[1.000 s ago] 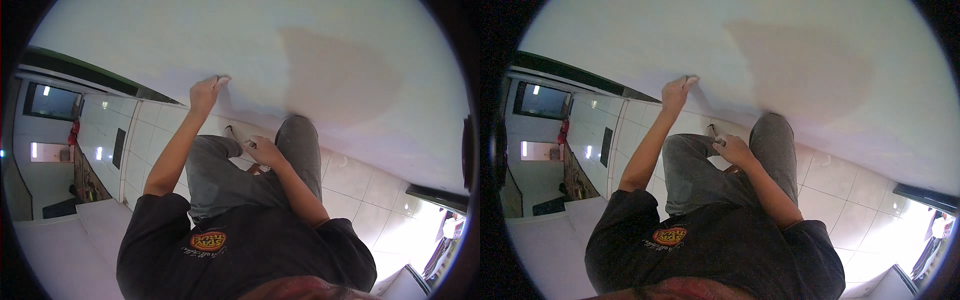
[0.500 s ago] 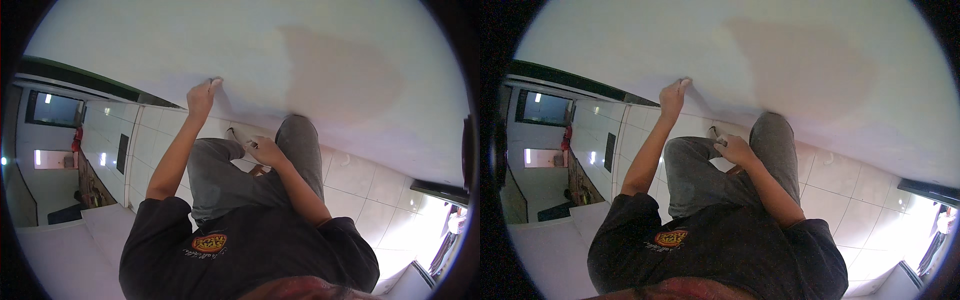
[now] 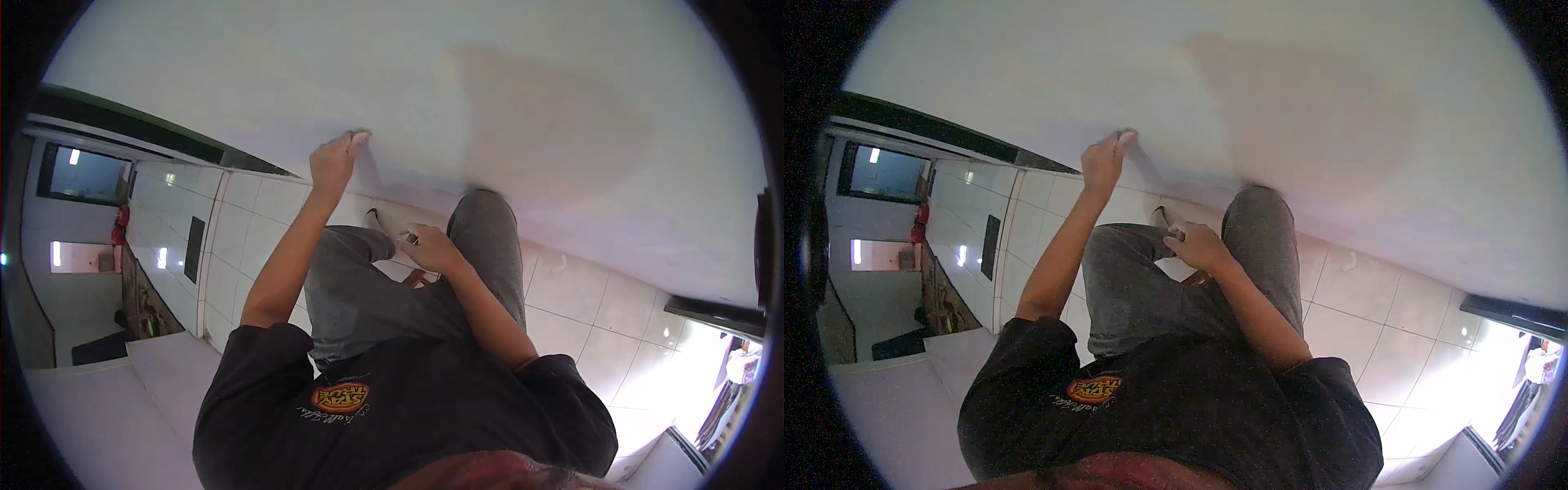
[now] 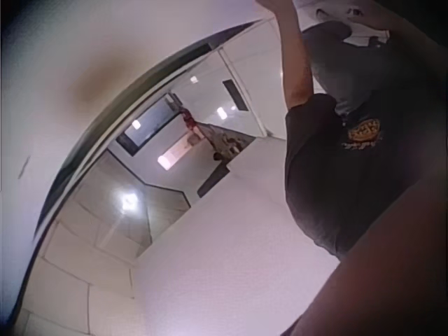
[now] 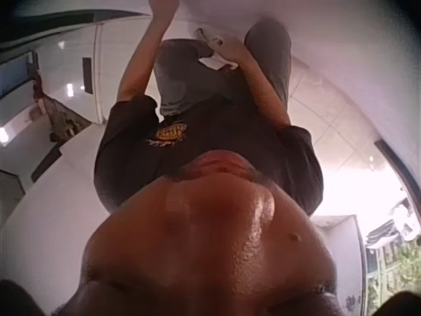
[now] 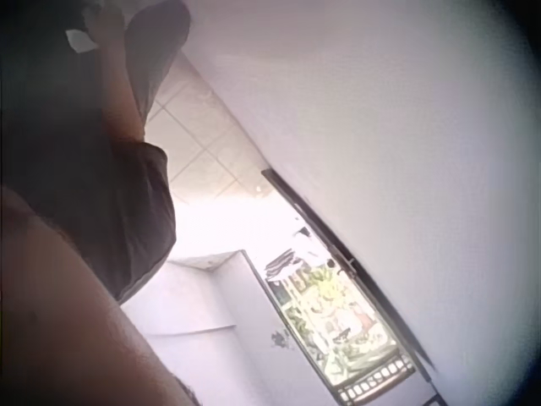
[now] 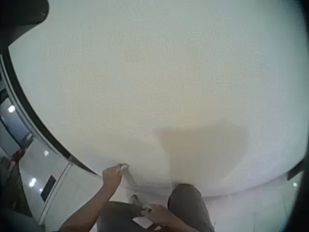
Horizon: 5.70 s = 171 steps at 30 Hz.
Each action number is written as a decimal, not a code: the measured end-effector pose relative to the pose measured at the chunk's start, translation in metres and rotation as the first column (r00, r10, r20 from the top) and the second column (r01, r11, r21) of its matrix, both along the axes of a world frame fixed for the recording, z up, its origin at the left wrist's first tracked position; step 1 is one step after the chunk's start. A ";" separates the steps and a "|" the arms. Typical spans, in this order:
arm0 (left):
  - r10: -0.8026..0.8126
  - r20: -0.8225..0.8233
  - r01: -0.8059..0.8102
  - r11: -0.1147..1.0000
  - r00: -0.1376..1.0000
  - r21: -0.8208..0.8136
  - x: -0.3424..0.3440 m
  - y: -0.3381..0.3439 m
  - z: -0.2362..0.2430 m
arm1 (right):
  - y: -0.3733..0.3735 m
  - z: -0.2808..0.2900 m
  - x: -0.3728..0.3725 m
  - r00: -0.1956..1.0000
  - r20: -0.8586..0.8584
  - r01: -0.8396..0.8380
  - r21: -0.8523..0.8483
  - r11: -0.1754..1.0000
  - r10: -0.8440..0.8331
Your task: The person uses a piece of sandpaper to sand a white wall while kneeling on a tiled floor.
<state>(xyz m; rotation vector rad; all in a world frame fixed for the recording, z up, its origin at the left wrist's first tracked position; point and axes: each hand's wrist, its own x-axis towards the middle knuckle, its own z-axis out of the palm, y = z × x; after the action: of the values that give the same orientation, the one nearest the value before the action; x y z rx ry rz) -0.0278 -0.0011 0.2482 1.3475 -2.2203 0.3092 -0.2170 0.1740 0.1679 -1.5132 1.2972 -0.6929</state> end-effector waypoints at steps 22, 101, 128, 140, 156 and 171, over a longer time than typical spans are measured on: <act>-0.062 -0.128 0.070 0.996 0.990 0.054 -0.004 0.007 0.013 | 0.000 0.007 -0.011 1.000 -0.016 -0.017 0.094 0.995 0.019; 0.377 -0.414 0.271 0.377 0.829 0.886 0.100 0.001 -0.203 | -0.123 0.144 0.045 0.319 -0.468 -0.032 -0.875 0.484 -0.824; 0.360 -0.386 0.227 0.411 0.849 0.883 0.092 -0.011 -0.229 | -0.132 0.068 0.034 0.405 -0.588 -0.269 -0.808 0.524 -0.700; 0.167 -0.348 0.248 0.434 0.922 0.866 0.092 -0.003 -0.192 | -0.133 0.052 0.033 0.303 -0.617 -0.368 -0.779 0.509 -0.726; 0.324 -0.402 0.250 0.421 0.856 0.872 0.073 -0.015 -0.239 | -0.133 0.014 0.038 0.339 -0.612 -0.307 -0.790 0.531 -0.714; 0.331 -0.316 0.212 0.314 0.889 0.925 0.099 -0.010 -0.206 | -0.126 0.017 0.037 0.311 -0.686 -0.280 -0.727 0.626 -0.658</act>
<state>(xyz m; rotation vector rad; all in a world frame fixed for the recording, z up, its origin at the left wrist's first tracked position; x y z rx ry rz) 0.0715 -0.0112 0.0424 1.7646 -1.8469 -1.4687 -0.1798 0.0482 0.1846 -2.7579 2.3554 -0.4891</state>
